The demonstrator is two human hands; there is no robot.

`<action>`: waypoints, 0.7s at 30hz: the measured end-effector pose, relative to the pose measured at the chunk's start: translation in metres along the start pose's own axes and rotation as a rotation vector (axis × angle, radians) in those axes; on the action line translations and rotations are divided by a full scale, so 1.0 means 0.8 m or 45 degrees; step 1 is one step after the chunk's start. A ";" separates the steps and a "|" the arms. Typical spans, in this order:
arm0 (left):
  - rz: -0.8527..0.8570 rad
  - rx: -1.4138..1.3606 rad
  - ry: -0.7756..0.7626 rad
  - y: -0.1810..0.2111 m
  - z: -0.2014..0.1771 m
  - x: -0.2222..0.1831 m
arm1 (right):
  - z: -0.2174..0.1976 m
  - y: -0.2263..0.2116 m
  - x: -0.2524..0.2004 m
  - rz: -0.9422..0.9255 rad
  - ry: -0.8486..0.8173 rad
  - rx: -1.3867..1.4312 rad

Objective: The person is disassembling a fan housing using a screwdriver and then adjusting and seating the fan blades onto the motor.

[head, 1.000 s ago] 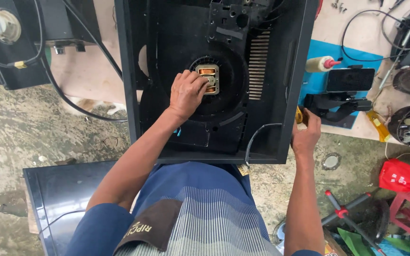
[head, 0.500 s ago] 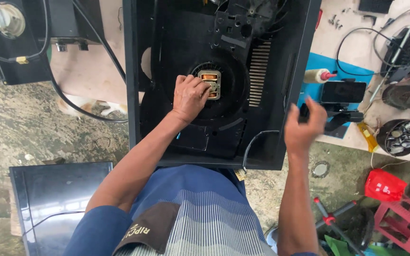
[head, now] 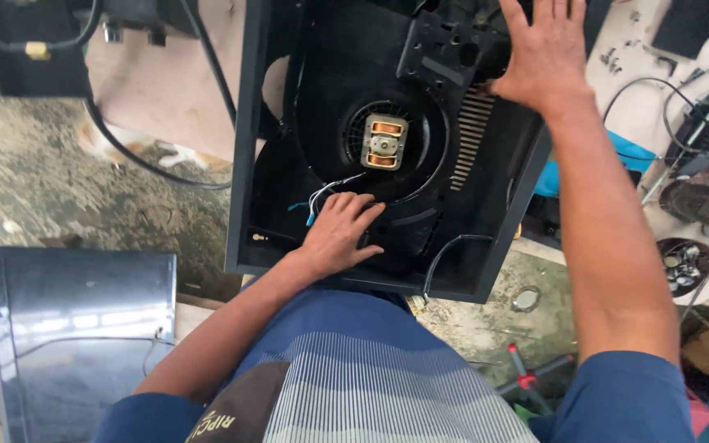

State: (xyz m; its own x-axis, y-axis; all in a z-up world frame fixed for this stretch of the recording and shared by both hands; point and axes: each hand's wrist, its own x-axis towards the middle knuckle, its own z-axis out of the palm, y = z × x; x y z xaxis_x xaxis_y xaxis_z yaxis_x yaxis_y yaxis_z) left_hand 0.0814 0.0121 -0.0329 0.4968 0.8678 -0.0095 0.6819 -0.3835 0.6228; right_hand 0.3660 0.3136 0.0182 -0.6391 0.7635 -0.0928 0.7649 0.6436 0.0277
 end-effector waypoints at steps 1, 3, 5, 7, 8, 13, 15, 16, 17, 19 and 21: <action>-0.021 0.050 -0.015 0.004 0.005 -0.002 | -0.009 -0.002 0.004 -0.044 -0.062 0.028; 0.003 0.077 0.017 0.009 0.015 0.000 | -0.006 -0.006 0.009 -0.065 -0.061 0.035; 0.032 0.112 0.052 0.012 0.023 0.005 | -0.007 -0.013 0.018 -0.082 -0.051 0.038; 0.051 0.238 -0.023 0.016 0.031 0.010 | -0.010 -0.021 0.022 0.202 -0.262 0.058; 0.055 0.234 -0.017 0.017 0.035 0.011 | -0.005 -0.019 0.023 0.203 -0.263 0.050; 0.021 0.289 0.007 0.028 0.043 0.019 | 0.009 -0.007 0.024 0.333 -0.408 0.141; 0.040 0.294 -0.022 0.036 0.046 0.019 | 0.014 0.003 0.021 0.258 -0.363 0.110; 0.061 0.292 -0.059 0.041 0.047 0.018 | 0.017 0.008 0.017 0.187 -0.326 0.082; 0.065 0.294 -0.058 0.044 0.052 0.016 | 0.016 0.005 0.018 0.191 -0.323 0.080; 0.060 0.444 -0.139 0.051 0.064 0.009 | 0.015 -0.002 0.019 0.211 -0.354 0.103; 0.048 0.433 -0.120 0.052 0.066 0.008 | 0.011 -0.006 0.016 0.236 -0.365 0.166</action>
State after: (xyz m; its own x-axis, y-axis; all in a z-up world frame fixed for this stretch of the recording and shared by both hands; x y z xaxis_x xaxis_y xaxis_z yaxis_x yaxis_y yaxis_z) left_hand 0.1414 -0.0155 -0.0482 0.5615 0.8242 -0.0731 0.7940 -0.5118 0.3282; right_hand 0.3552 0.3198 0.0080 -0.4544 0.8087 -0.3736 0.8812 0.4696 -0.0552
